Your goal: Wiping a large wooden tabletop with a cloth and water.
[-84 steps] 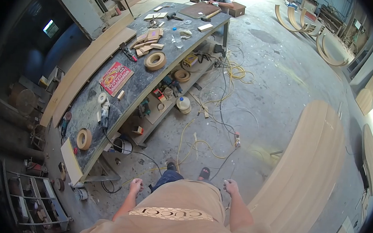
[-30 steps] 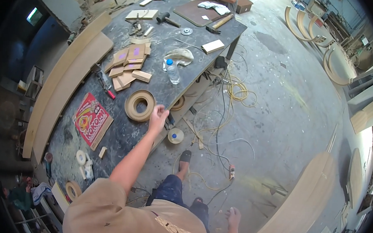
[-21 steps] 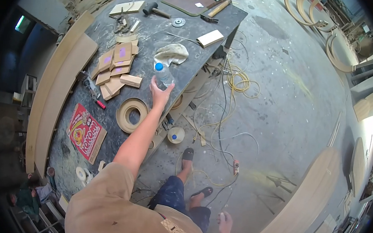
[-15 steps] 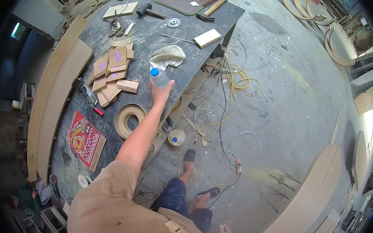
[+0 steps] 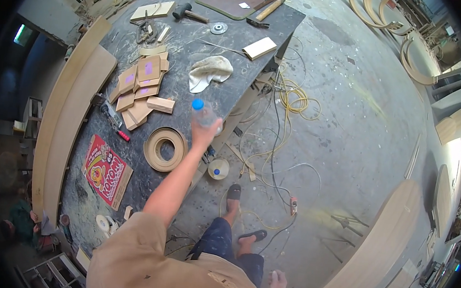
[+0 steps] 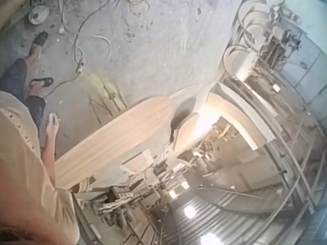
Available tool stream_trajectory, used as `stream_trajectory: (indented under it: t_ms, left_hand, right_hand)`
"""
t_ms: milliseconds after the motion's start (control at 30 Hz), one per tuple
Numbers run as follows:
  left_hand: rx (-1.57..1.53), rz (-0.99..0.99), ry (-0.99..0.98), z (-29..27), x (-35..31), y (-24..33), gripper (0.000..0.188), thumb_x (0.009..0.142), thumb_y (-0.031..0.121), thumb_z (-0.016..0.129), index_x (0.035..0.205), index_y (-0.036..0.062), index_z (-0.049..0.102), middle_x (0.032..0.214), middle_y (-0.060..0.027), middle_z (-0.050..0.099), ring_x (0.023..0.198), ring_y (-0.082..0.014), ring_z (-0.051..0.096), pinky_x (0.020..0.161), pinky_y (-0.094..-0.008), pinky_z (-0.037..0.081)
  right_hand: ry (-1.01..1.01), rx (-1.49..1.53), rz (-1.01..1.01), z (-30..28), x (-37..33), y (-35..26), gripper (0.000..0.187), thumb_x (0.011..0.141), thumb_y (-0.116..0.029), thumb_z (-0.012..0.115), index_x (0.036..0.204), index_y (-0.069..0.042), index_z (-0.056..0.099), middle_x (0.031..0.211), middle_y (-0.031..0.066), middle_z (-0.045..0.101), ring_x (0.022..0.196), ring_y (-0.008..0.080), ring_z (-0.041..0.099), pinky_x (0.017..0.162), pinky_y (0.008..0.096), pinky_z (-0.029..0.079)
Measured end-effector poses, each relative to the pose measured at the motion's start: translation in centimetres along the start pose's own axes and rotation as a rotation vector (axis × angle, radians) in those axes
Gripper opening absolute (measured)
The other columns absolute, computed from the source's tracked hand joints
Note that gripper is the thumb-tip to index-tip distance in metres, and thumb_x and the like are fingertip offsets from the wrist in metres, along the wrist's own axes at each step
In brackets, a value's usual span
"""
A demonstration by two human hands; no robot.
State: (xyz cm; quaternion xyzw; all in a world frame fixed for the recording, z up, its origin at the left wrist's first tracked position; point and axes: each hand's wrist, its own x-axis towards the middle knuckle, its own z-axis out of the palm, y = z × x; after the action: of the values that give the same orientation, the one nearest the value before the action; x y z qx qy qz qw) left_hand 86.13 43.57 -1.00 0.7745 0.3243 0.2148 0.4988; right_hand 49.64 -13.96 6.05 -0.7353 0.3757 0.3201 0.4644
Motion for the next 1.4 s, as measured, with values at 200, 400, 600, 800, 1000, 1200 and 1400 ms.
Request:
stream_trajectory:
  t_ms: [200,400,600,800,1000,1200,1400]
  left_hand:
    - [-0.113,-0.059,-0.326,-2.9,-15.2,5.3,0.065,0.074,0.029,0.091,0.125,0.0070,0.056,0.118,-0.0122,0.066,0.107,-0.0285,0.067,0.095,-0.0412,0.053]
    - [-0.230,0.046,-0.461,-3.2,-26.1,6.0,0.065,0.075,0.030,0.092,0.125,0.0088,0.058,0.111,-0.0096,0.066,0.107,-0.0248,0.067,0.097,-0.0393,0.052]
    - [-0.158,0.024,-0.526,-5.5,-26.3,3.8,0.074,0.073,0.031,0.093,0.132,0.0069,0.055,0.119,-0.0118,0.065,0.113,-0.0272,0.065,0.099,-0.0404,0.051]
    - [-0.012,0.016,-0.193,-10.1,-21.6,0.4,0.083,0.067,0.038,0.096,0.131,0.0044,0.054,0.128,-0.0162,0.059,0.121,-0.0345,0.059,0.104,-0.0461,0.048]
    - [0.118,-0.002,0.043,-10.2,-16.6,-6.0,0.091,0.068,0.042,0.094,0.138,0.0023,0.052,0.134,-0.0215,0.056,0.127,-0.0421,0.052,0.110,-0.0517,0.040]
    - [0.373,-0.035,0.098,-10.5,-15.4,-8.6,0.122,0.066,0.060,0.090,0.158,0.0020,0.035,0.158,-0.0238,0.039,0.152,-0.0420,0.029,0.123,-0.0565,0.021]
    - [0.486,-0.098,0.013,-8.7,-14.6,-4.6,0.123,0.067,0.068,0.085,0.157,-0.0003,0.037,0.168,-0.0177,0.023,0.159,-0.0380,0.011,0.126,-0.0612,0.004]
  right_hand:
    - [0.002,0.045,-0.110,0.0,2.3,-5.1,0.033,0.103,-0.022,0.063,0.129,-0.001,0.063,0.103,0.0095,0.072,0.084,0.0172,0.070,0.066,0.0295,0.055]
    - [-0.015,-0.104,-0.270,1.6,1.6,-11.3,0.036,0.102,-0.021,0.064,0.130,0.001,0.064,0.103,0.0089,0.072,0.086,0.0151,0.070,0.071,0.0292,0.054]
    - [-0.089,-0.098,-0.441,3.3,2.4,-14.1,0.036,0.101,-0.021,0.065,0.130,0.001,0.066,0.102,0.0075,0.072,0.086,0.0137,0.069,0.071,0.0293,0.053]
    - [-0.014,-0.022,-0.233,1.5,3.5,-9.4,0.034,0.102,-0.023,0.065,0.127,0.000,0.067,0.102,0.0086,0.072,0.081,0.0160,0.070,0.071,0.0314,0.054]
    - [0.083,0.147,0.091,-3.0,2.8,3.6,0.021,0.102,-0.019,0.062,0.116,-0.003,0.065,0.090,0.0085,0.071,0.071,0.0165,0.067,0.056,0.0293,0.052]
    - [0.021,-0.010,-0.084,-4.2,3.8,7.9,0.026,0.103,-0.021,0.061,0.113,0.001,0.069,0.091,0.0086,0.071,0.077,0.0174,0.066,0.068,0.0323,0.053]
    - [-0.024,-0.118,-0.248,-2.7,5.8,6.3,0.037,0.104,-0.027,0.060,0.124,0.005,0.066,0.100,0.0114,0.073,0.090,0.0200,0.066,0.082,0.0355,0.054]
